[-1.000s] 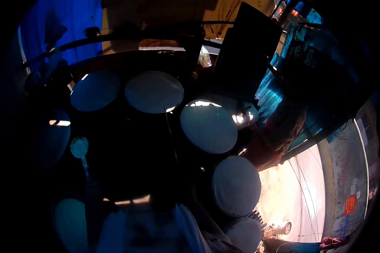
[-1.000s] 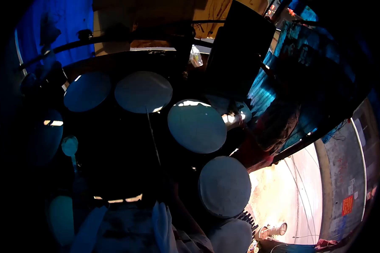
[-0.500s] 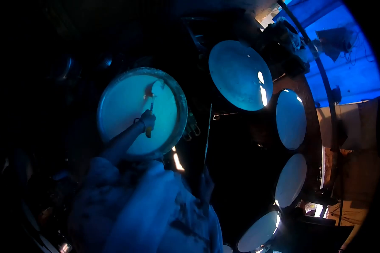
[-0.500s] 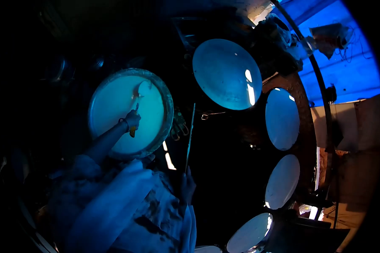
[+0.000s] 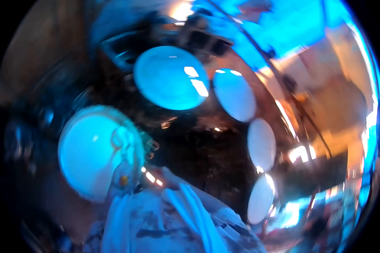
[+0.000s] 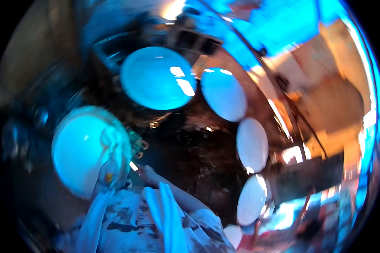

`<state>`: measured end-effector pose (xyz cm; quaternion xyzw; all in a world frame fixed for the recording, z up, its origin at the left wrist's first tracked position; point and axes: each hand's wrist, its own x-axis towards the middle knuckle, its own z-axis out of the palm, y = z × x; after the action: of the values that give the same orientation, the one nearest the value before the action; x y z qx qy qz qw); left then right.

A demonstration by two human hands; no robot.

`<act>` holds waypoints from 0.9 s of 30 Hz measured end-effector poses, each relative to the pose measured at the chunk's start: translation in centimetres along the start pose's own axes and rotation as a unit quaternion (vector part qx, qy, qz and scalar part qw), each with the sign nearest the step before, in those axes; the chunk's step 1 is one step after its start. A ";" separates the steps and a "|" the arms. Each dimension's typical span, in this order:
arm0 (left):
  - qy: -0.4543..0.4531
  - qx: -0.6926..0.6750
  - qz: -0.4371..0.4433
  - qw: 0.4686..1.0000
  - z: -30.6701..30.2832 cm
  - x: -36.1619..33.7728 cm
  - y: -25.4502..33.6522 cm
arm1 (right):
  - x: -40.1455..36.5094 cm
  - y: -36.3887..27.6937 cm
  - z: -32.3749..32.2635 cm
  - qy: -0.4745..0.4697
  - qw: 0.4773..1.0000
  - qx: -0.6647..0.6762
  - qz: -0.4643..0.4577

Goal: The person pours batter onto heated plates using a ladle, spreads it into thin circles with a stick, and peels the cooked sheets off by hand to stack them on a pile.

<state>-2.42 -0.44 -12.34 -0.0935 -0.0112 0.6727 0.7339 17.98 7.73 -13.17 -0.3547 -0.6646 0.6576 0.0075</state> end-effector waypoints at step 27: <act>-0.022 -0.011 0.132 0.991 14.0 -5.7 0.8 | -4.3 -16.7 -8.8 -0.050 0.883 -0.145 -0.445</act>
<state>-5.74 -4.29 1.87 -0.0869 -0.0224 0.7656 0.6370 17.61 15.23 4.69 0.0141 -0.8398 0.4984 0.2148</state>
